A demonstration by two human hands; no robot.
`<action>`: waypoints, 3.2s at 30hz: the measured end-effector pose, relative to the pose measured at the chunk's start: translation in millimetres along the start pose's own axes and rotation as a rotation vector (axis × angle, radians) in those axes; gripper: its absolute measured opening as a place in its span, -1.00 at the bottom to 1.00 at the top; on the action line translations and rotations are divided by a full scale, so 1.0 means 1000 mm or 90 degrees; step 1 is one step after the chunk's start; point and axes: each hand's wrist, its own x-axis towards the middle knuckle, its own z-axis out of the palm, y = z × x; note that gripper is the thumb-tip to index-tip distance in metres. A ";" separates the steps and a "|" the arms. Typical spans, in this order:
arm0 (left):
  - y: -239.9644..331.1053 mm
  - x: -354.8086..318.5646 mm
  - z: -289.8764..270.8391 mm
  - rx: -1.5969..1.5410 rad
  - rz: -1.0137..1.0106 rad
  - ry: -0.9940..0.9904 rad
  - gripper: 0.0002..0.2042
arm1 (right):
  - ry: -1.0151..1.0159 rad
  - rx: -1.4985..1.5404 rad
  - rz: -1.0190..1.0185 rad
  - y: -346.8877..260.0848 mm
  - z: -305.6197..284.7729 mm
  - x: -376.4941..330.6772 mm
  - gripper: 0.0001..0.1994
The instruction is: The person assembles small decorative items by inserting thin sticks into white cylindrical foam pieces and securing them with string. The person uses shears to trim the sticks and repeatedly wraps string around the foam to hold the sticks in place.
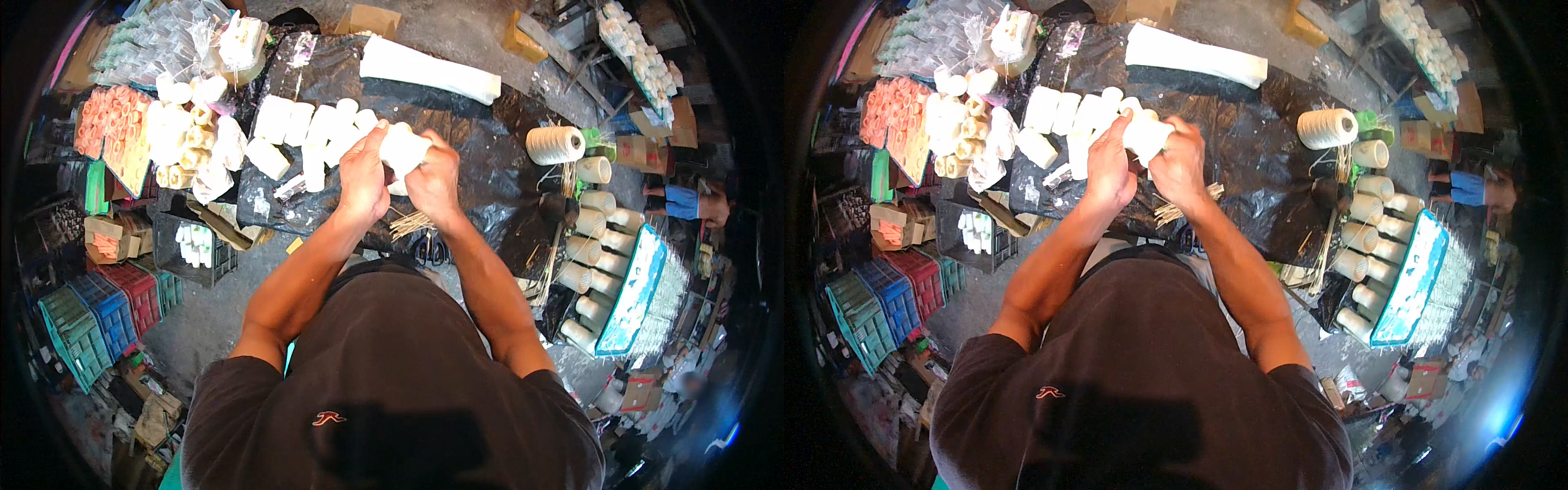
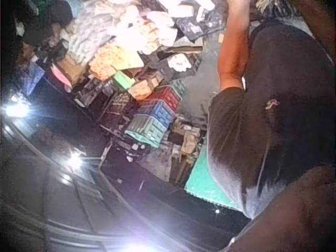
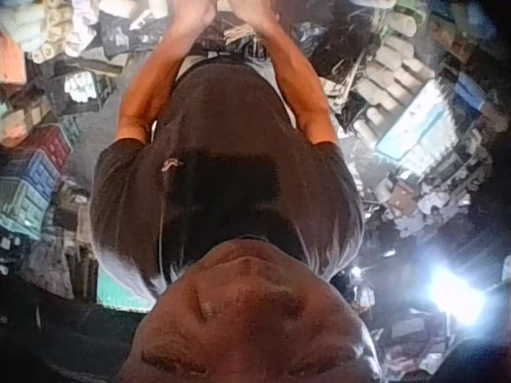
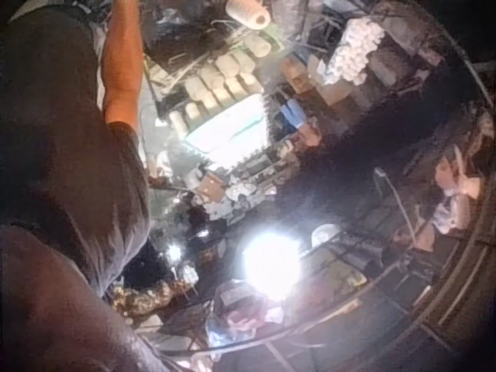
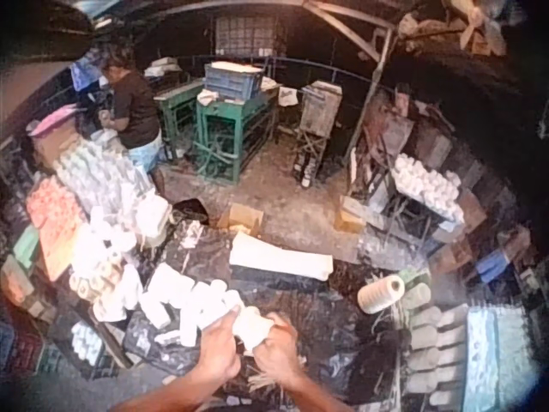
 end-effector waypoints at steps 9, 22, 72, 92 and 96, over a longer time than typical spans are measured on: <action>0.019 0.022 -0.028 -0.025 0.015 -0.048 -0.74 | 0.107 0.428 0.197 0.005 0.015 -0.030 -0.70; 0.028 0.021 -0.061 -0.146 -0.010 0.055 -0.79 | -0.092 0.360 0.337 0.000 -0.008 -0.021 -0.89; 0.101 0.141 -0.215 1.183 0.393 0.214 -0.42 | -0.255 -0.129 0.119 0.160 0.207 0.152 -0.35; 0.079 -0.013 -0.186 0.114 -0.058 -0.050 -0.55 | -0.233 -0.299 0.111 0.135 0.020 -0.149 -0.89; 0.049 -0.021 -0.167 0.363 0.106 -0.054 -0.51 | -0.079 -0.031 0.318 0.096 -0.009 -0.109 -0.87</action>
